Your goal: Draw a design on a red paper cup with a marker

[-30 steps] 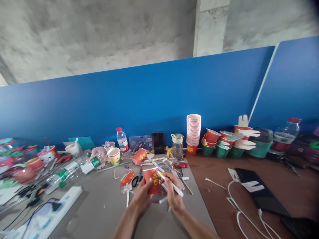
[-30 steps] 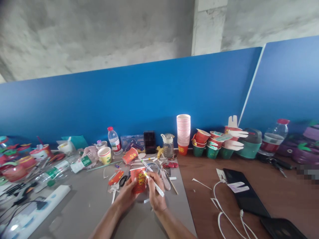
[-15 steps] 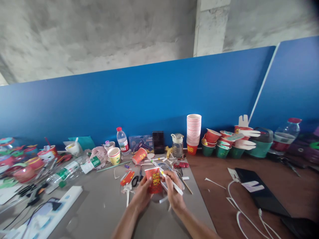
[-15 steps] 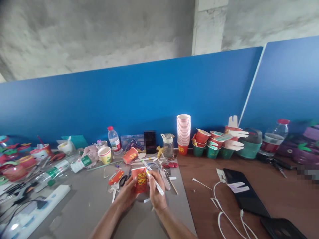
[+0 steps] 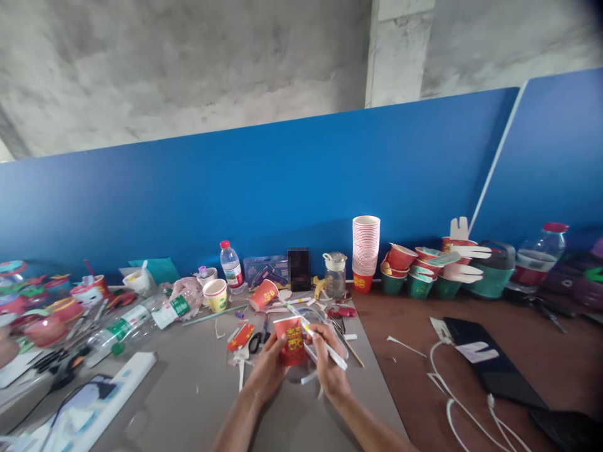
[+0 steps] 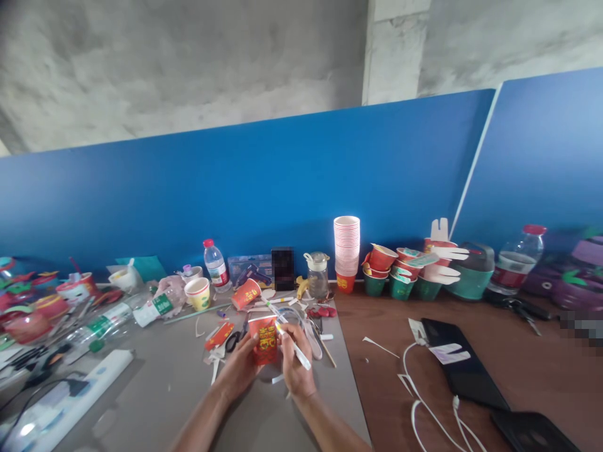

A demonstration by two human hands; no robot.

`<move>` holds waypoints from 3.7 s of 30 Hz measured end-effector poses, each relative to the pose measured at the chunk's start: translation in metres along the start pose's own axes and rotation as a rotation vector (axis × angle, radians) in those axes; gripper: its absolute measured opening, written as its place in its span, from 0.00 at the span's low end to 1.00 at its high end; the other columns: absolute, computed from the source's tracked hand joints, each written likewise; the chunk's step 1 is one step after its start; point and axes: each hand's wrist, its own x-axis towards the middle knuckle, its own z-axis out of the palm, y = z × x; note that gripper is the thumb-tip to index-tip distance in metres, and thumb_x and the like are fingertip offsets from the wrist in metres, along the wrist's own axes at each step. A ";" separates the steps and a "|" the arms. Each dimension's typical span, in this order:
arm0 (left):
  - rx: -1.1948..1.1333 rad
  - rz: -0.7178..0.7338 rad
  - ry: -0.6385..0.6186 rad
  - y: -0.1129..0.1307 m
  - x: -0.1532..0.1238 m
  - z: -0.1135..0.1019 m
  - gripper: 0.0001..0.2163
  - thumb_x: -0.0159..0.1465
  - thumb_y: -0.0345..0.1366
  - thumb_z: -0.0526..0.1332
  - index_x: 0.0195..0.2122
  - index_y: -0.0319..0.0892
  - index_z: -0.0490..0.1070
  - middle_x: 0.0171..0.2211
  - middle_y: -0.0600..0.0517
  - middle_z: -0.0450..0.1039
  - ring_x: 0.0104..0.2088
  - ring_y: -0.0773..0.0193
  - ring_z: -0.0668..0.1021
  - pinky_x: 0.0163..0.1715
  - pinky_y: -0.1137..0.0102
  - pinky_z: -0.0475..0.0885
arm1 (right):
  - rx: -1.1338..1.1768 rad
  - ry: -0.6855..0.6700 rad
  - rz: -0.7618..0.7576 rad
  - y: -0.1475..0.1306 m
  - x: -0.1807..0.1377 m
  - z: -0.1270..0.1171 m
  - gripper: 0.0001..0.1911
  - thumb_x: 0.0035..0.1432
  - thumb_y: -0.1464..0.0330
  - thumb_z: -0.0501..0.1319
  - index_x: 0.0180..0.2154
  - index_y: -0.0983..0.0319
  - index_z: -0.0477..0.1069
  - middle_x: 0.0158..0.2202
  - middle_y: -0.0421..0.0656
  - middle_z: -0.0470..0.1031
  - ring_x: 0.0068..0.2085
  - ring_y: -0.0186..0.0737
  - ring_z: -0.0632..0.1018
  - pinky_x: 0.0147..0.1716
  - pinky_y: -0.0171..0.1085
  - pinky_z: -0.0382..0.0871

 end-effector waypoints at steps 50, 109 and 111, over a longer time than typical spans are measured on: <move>0.084 0.030 0.019 -0.003 0.000 0.002 0.17 0.50 0.40 0.68 0.41 0.41 0.71 0.37 0.47 0.76 0.36 0.60 0.77 0.39 0.69 0.68 | -0.038 -0.020 -0.066 0.001 -0.003 -0.001 0.10 0.59 0.64 0.52 0.35 0.61 0.69 0.28 0.40 0.71 0.28 0.36 0.71 0.27 0.35 0.67; -0.076 -0.049 0.110 0.001 0.003 -0.003 0.12 0.57 0.36 0.61 0.41 0.38 0.68 0.34 0.48 0.76 0.35 0.60 0.78 0.37 0.66 0.73 | -0.239 -0.078 -0.131 0.007 -0.014 0.007 0.18 0.62 0.62 0.47 0.52 0.62 0.61 0.45 0.49 0.69 0.47 0.44 0.71 0.45 0.43 0.66; -0.055 -0.035 0.121 0.001 0.003 -0.002 0.12 0.56 0.37 0.62 0.40 0.38 0.68 0.32 0.48 0.75 0.32 0.61 0.78 0.35 0.68 0.73 | -0.243 -0.063 -0.107 0.011 -0.013 0.006 0.20 0.63 0.62 0.47 0.53 0.62 0.59 0.44 0.49 0.71 0.46 0.44 0.72 0.44 0.43 0.67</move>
